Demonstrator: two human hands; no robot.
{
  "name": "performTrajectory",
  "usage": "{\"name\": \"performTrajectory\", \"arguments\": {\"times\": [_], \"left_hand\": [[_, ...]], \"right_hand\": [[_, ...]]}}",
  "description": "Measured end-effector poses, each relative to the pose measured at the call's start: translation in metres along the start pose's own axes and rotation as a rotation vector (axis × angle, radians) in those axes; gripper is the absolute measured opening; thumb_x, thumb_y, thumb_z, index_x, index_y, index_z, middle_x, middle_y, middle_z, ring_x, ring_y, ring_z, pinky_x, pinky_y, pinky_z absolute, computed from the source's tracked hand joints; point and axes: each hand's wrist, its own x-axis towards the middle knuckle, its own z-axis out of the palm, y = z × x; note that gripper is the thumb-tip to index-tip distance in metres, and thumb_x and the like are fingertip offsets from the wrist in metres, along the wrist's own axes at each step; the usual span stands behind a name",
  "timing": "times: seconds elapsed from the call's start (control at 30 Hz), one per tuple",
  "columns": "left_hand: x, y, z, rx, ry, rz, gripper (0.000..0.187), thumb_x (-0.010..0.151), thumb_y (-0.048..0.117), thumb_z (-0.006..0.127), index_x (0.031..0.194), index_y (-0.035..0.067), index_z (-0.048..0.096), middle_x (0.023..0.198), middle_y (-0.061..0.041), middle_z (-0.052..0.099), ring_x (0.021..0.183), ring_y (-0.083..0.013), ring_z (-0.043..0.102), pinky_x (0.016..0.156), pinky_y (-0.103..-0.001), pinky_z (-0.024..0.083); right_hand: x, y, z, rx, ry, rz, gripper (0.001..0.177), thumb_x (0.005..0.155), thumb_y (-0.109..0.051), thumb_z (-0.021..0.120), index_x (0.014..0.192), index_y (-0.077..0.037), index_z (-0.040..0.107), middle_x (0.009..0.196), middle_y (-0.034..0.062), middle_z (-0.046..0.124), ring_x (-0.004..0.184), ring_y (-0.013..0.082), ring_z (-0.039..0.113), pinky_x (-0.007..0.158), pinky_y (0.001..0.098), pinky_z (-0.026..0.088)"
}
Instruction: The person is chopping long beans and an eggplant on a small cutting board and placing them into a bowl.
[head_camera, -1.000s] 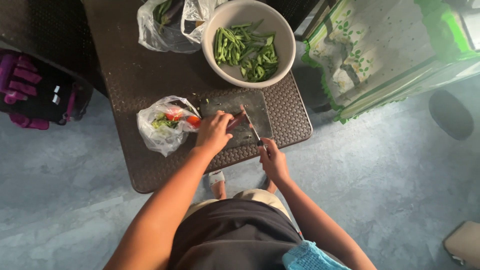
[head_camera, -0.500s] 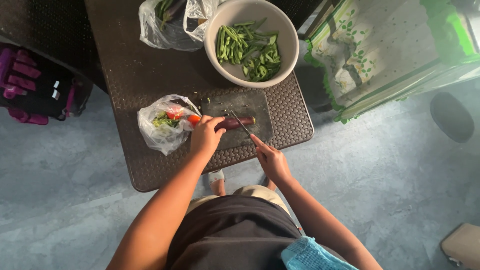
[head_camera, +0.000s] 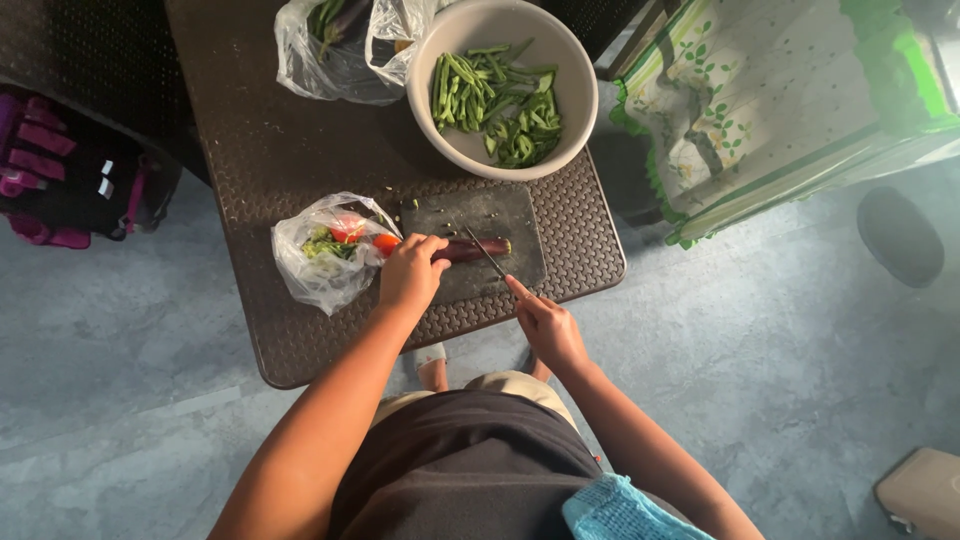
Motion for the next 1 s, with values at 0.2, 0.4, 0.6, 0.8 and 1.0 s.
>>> {"name": "performTrajectory", "arguments": {"times": [0.2,0.4,0.6,0.8,1.0], "left_hand": [[0.001,0.015,-0.01,0.048,0.025,-0.049,0.032,0.077,0.018,0.085,0.108,0.016,0.076,0.104,-0.009,0.068,0.094,-0.0311,0.069,0.08,-0.042,0.056],[0.003,0.011,-0.002,-0.081,0.082,-0.055,0.035,0.074,0.014,0.087,0.106,0.01,0.074,0.102,-0.01,0.069,0.096,-0.0324,0.068,0.082,-0.043,0.055],[0.006,0.001,0.007,-0.101,0.05,-0.013,0.025,0.074,0.009,0.085,0.096,0.008,0.074,0.102,-0.01,0.07,0.092,-0.0312,0.07,0.078,-0.041,0.056],[0.01,-0.008,0.011,-0.113,0.004,0.031,0.024,0.074,0.007,0.083,0.095,0.006,0.073,0.101,-0.01,0.07,0.091,-0.0316,0.071,0.078,-0.041,0.056],[0.005,-0.006,0.006,-0.084,0.036,0.066,0.023,0.076,0.01,0.083,0.094,0.005,0.071,0.098,-0.01,0.07,0.092,-0.0331,0.069,0.076,-0.044,0.056]], "right_hand": [[0.002,-0.005,0.004,0.015,0.031,-0.094,0.054,0.096,-0.014,0.065,0.146,-0.032,0.057,0.087,0.0121,0.072,0.071,0.029,0.072,0.066,0.0417,0.058],[0.002,-0.002,0.005,-0.027,0.018,-0.102,0.053,0.096,-0.015,0.067,0.145,-0.032,0.058,0.084,0.0112,0.07,0.068,0.0303,0.071,0.064,0.0428,0.058],[0.002,0.006,0.01,-0.168,-0.013,-0.128,0.06,0.092,-0.011,0.068,0.147,-0.031,0.056,0.077,0.0109,0.067,0.063,0.0317,0.069,0.06,0.0461,0.056],[0.026,0.006,0.025,-0.131,-0.003,-0.198,0.062,0.091,-0.007,0.067,0.148,-0.028,0.055,0.075,0.0141,0.067,0.064,0.0338,0.07,0.06,0.0469,0.056],[0.038,0.018,0.055,-0.033,0.0,-0.223,0.062,0.092,-0.007,0.065,0.149,-0.028,0.054,0.08,0.0161,0.069,0.068,0.0371,0.071,0.062,0.0481,0.057]]}}
